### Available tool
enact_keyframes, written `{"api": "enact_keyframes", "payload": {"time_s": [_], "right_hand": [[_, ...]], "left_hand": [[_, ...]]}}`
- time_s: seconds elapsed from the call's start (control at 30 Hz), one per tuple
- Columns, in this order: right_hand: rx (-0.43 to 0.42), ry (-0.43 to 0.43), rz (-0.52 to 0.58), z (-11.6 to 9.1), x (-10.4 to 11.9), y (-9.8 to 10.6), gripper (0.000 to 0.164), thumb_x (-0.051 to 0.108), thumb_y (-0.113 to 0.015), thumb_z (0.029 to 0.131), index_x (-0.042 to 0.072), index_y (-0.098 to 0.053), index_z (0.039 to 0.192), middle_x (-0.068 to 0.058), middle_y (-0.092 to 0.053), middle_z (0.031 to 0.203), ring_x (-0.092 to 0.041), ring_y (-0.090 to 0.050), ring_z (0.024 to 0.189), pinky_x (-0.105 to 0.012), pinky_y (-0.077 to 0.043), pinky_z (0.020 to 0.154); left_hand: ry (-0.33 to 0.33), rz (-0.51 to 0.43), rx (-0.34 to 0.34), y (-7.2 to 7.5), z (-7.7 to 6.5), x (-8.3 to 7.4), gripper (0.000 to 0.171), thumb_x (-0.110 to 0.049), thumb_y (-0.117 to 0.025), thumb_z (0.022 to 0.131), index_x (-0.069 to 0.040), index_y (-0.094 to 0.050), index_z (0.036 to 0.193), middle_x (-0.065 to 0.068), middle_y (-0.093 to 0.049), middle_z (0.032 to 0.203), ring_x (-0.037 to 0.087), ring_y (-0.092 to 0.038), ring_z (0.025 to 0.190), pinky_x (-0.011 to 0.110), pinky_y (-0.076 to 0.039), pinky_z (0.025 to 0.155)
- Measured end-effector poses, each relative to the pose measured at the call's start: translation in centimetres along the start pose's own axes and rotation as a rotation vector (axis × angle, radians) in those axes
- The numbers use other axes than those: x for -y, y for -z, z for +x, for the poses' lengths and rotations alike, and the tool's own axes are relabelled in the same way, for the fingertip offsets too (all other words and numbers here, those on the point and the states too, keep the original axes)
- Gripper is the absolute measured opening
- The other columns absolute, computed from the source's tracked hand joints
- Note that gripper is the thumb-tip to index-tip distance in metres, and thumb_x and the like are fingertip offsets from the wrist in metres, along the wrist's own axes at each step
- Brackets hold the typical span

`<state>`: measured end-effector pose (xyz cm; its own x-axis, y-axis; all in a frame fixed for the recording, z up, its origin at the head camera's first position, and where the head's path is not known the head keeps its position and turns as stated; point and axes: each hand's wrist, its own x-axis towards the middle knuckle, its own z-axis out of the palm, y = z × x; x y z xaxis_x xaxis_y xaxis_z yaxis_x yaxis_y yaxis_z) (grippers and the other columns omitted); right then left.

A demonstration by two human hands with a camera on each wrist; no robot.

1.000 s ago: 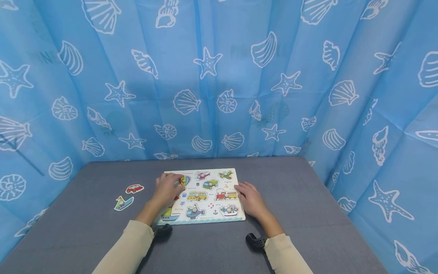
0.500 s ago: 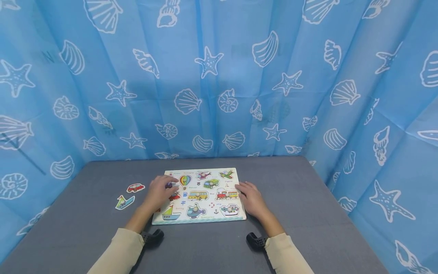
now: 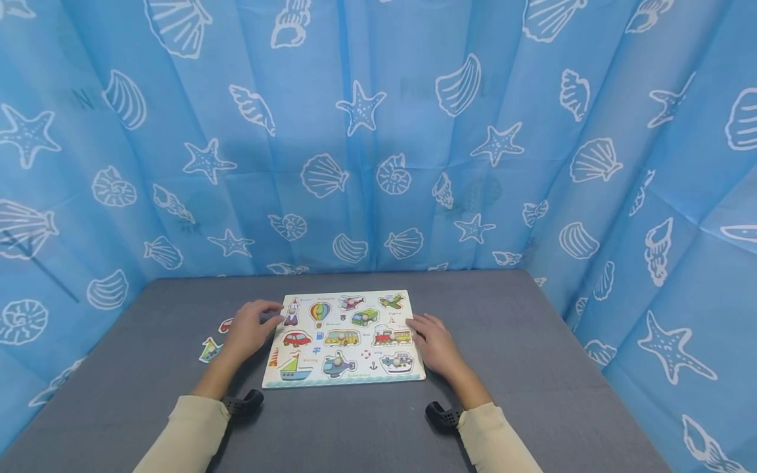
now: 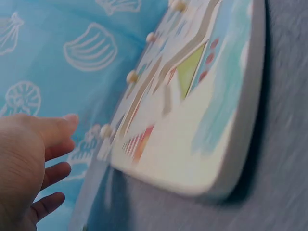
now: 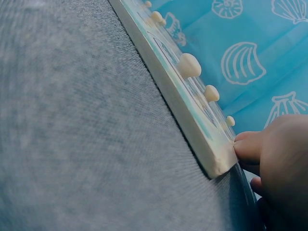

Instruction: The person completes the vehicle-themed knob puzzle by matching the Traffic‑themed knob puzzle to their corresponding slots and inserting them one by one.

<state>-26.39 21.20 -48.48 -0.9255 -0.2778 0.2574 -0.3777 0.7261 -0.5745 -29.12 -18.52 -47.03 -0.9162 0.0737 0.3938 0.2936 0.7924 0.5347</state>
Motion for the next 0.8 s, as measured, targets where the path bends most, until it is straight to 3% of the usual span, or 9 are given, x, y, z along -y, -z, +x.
{"api": "enact_keyframes", "payload": {"time_s": [0.27, 0.53, 0.8], "right_hand": [[0.001, 0.001, 0.005, 0.0, 0.0, 0.0, 0.038, 0.003, -0.054, 0.097, -0.005, -0.055, 0.134, -0.024, -0.048, 0.141, -0.045, -0.032, 0.135, -0.06, -0.026, 0.106], [0.005, -0.005, 0.009, -0.1, 0.0, 0.1, 0.038, 0.003, -0.053, 0.097, -0.005, -0.054, 0.134, -0.024, -0.047, 0.141, -0.045, -0.032, 0.136, -0.06, -0.026, 0.106], [0.005, -0.005, 0.005, 0.0, 0.0, 0.0, 0.039, 0.003, -0.053, 0.097, -0.005, -0.054, 0.135, -0.024, -0.047, 0.142, -0.045, -0.031, 0.136, -0.06, -0.026, 0.106]], "left_hand": [[0.033, 0.035, -0.011, 1.2, -0.1, 1.9, 0.025, -0.018, -0.073, 0.089, -0.009, -0.071, 0.112, 0.01, -0.066, 0.109, 0.031, -0.057, 0.104, 0.052, -0.043, 0.088], [0.083, 0.113, -0.03, 1.7, -0.2, 3.7, 0.024, -0.018, -0.072, 0.089, -0.009, -0.071, 0.112, 0.013, -0.065, 0.113, 0.036, -0.053, 0.11, 0.057, -0.036, 0.093], [0.106, 0.136, -0.05, 2.3, -0.6, 5.2, 0.024, -0.019, -0.074, 0.087, -0.009, -0.072, 0.109, 0.015, -0.064, 0.114, 0.04, -0.051, 0.111, 0.06, -0.031, 0.089]]}}
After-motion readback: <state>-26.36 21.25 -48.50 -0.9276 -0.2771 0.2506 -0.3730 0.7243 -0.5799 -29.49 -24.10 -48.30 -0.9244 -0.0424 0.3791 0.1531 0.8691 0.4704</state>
